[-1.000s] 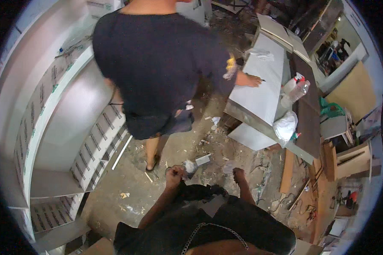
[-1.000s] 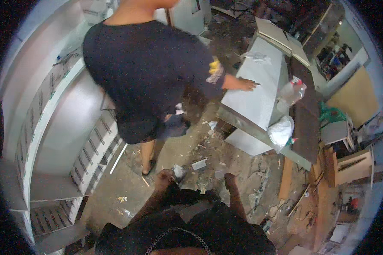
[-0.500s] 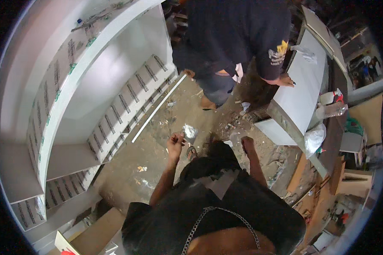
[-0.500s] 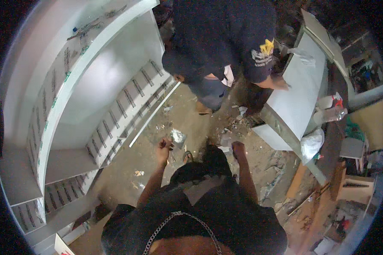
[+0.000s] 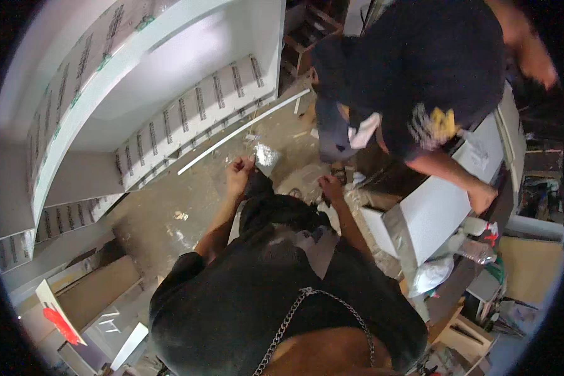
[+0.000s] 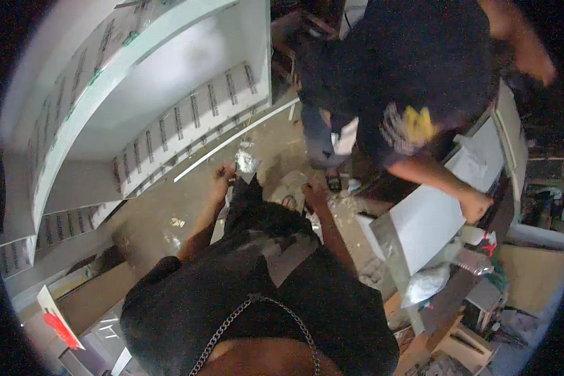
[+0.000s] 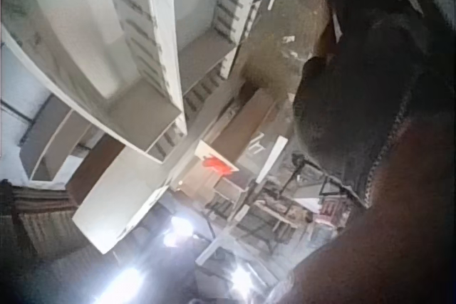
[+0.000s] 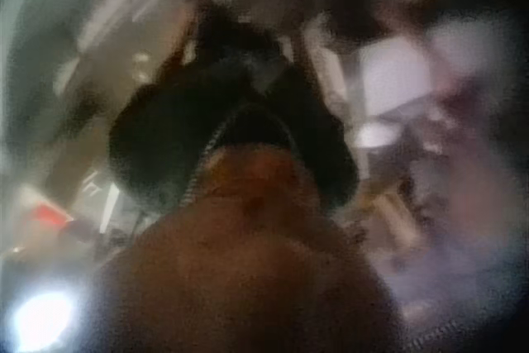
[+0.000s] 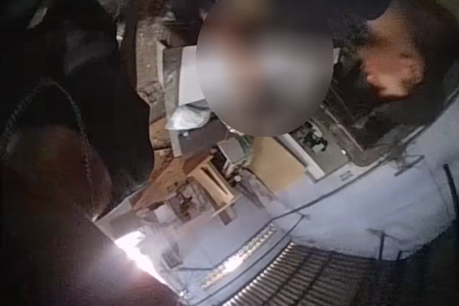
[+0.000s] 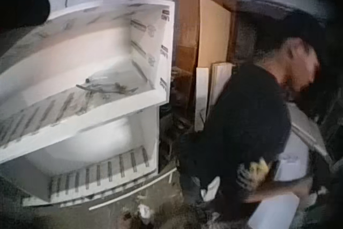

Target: The person removes a bag of white powder from a trash bag, scoops some onto a small rectangular plate, and then places the powder back into the bag.

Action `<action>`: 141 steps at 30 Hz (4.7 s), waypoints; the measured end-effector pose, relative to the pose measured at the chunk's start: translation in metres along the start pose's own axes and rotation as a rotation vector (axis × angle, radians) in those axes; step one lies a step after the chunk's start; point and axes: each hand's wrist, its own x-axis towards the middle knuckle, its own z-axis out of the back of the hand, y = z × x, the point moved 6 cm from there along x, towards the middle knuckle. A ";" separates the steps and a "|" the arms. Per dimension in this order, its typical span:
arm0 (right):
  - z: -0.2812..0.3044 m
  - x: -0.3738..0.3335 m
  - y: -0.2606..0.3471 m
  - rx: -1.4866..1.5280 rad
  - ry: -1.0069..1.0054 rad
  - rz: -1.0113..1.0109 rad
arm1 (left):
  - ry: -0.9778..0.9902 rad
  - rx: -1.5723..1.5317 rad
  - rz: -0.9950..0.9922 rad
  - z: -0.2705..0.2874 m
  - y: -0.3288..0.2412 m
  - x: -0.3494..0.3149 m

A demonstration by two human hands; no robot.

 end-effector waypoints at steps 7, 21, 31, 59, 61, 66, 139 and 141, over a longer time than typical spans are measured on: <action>-0.043 0.088 0.052 0.013 0.009 0.036 | 0.032 -0.005 -0.078 0.011 0.007 0.114; -0.018 0.291 0.085 0.276 -0.396 -0.332 | 0.376 0.246 -0.033 -0.070 -0.153 0.299; 0.047 0.459 0.110 0.470 -0.435 -0.198 | 0.290 0.371 0.037 -0.180 -0.183 0.399; 0.590 0.724 -0.090 0.336 -0.932 -0.691 | 0.761 0.334 -0.220 -1.017 -0.209 0.819; 0.653 0.698 -0.133 0.732 -0.970 -0.954 | 0.910 0.369 0.065 -1.117 -0.200 0.823; 0.852 0.805 -0.076 0.593 -0.925 -0.779 | 0.792 0.492 -0.134 -1.283 -0.277 0.864; 1.079 1.876 -0.332 -0.378 1.013 -0.217 | -1.340 -0.548 -0.223 -1.425 0.430 1.191; 1.067 1.856 -0.335 -0.366 1.006 -0.164 | -1.340 -0.548 -0.200 -1.428 0.429 1.198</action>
